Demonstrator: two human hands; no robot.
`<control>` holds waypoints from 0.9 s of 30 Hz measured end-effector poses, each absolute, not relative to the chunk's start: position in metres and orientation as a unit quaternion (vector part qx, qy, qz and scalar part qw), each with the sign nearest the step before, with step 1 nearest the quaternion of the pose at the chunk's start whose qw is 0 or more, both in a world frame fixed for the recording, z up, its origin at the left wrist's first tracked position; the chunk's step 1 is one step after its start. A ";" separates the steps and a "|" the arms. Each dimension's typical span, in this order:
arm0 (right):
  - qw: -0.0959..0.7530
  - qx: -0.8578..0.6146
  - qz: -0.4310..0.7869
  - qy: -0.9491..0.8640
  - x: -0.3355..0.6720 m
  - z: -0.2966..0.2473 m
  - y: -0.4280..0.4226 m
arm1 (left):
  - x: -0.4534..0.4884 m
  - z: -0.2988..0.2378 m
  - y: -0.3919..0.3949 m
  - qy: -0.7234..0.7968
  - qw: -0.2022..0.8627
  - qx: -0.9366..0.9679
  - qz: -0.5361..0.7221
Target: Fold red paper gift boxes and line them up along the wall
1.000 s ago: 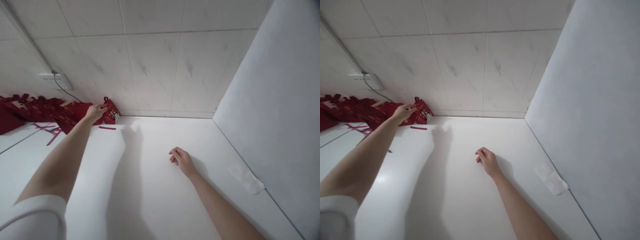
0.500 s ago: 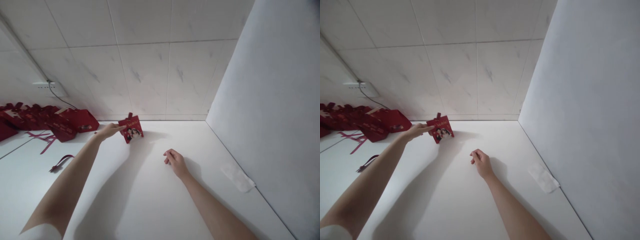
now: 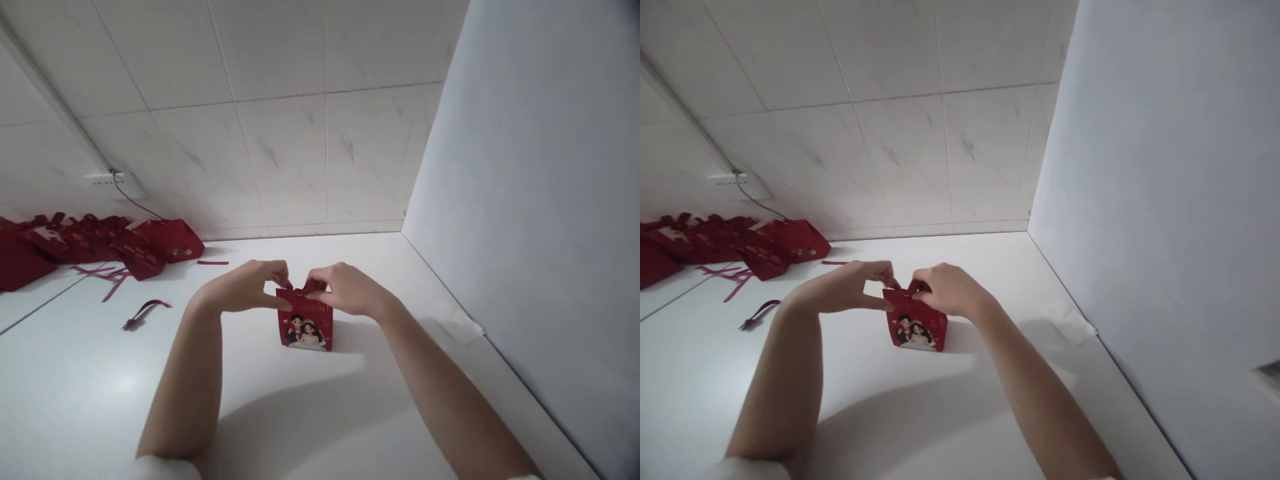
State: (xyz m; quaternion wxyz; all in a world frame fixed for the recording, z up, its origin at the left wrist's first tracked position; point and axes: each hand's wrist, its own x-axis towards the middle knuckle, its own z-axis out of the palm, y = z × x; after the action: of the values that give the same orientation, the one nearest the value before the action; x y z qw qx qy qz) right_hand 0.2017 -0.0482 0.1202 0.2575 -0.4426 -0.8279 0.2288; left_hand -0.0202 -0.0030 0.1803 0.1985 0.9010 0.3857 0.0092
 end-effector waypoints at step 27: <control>0.171 -0.518 0.192 -0.816 0.208 0.131 -0.071 | 0.011 0.145 -0.013 0.376 0.134 0.917 0.015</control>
State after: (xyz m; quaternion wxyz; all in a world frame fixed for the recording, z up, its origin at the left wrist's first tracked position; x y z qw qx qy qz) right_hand 0.2079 -0.0713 0.1306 0.1714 -0.5176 -0.8159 0.1923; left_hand 0.0108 -0.0126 0.1446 0.1340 0.9167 0.3760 0.0153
